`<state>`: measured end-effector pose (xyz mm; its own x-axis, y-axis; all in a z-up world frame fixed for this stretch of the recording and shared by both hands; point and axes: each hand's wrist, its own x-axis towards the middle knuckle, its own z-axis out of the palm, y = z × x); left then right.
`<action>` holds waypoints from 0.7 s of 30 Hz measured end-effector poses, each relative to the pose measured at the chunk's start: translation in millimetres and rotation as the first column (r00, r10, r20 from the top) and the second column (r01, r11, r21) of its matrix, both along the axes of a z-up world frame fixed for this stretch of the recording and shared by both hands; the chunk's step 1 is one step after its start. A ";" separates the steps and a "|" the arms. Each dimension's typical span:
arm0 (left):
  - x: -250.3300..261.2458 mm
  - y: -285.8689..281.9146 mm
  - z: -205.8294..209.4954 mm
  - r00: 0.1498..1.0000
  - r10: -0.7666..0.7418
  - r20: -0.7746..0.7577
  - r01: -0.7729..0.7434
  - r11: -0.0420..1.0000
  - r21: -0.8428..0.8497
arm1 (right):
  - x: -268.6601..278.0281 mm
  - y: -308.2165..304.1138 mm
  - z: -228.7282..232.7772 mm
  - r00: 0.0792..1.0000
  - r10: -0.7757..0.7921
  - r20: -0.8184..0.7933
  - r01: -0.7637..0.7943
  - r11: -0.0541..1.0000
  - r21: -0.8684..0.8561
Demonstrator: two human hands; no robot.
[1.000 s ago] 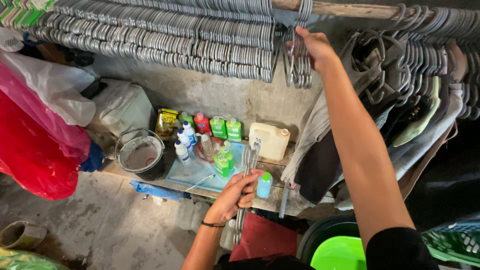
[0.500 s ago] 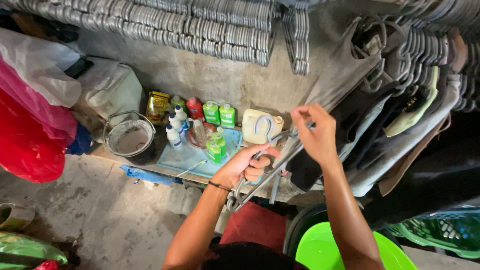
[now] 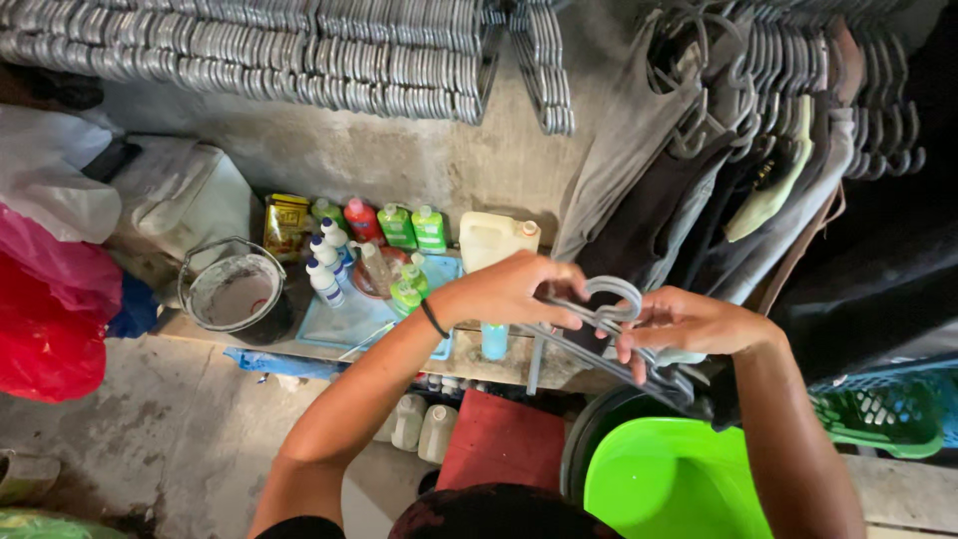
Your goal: The person organizes hangers from a bin, transfers them to a hanging rod, and places various clothing items onto the hangers by hand.
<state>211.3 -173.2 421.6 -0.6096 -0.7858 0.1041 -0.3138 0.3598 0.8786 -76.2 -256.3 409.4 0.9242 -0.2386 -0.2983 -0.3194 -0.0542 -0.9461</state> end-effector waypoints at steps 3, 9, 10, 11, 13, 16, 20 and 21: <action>-14.2 -7.0 13.7 0.994 0.055 -0.092 -0.092 0.879 -0.468 | -12.5 7.1 -3.7 0.987 -0.066 0.145 0.043 0.987 0.156; -49.5 -32.8 25.7 0.900 0.257 -0.352 -0.420 0.727 -0.542 | -13.2 5.8 -1.9 0.862 -0.502 0.068 0.481 0.854 0.198; -51.6 -44.3 26.1 0.905 0.282 -0.318 -0.423 0.684 -0.594 | -9.1 4.4 1.0 0.830 -0.555 0.052 0.543 0.827 0.148; -53.4 -57.5 26.5 0.907 0.309 -0.287 -0.422 0.636 -0.646 | -4.7 2.4 4.9 0.830 -0.555 0.052 0.544 0.826 0.145; -56.8 -87.3 30.1 0.902 0.342 -0.263 -0.421 0.564 -0.710 | 5.0 -3.5 14.6 0.746 -0.643 0.171 0.623 0.766 0.159; -49.8 -121.9 39.1 0.887 0.376 -0.266 -0.425 0.444 -0.789 | 20.8 -22.1 34.7 0.716 -0.620 0.322 0.580 0.784 0.221; -35.5 -153.3 63.4 0.813 0.540 -0.217 -0.481 0.414 -0.773 | 53.5 -52.7 53.3 0.694 -0.626 0.355 0.646 0.759 0.076; -30.6 -154.0 66.0 0.814 0.540 -0.216 -0.479 0.412 -0.775 | 62.5 -62.3 56.9 0.695 -0.614 0.374 0.633 0.770 0.086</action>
<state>180.8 -327.2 487.6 -0.1540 -0.5764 0.8026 -0.7175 0.6237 0.3103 -13.7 -318.5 466.3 0.5933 -0.8034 0.0499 0.0661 -0.0131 -0.9977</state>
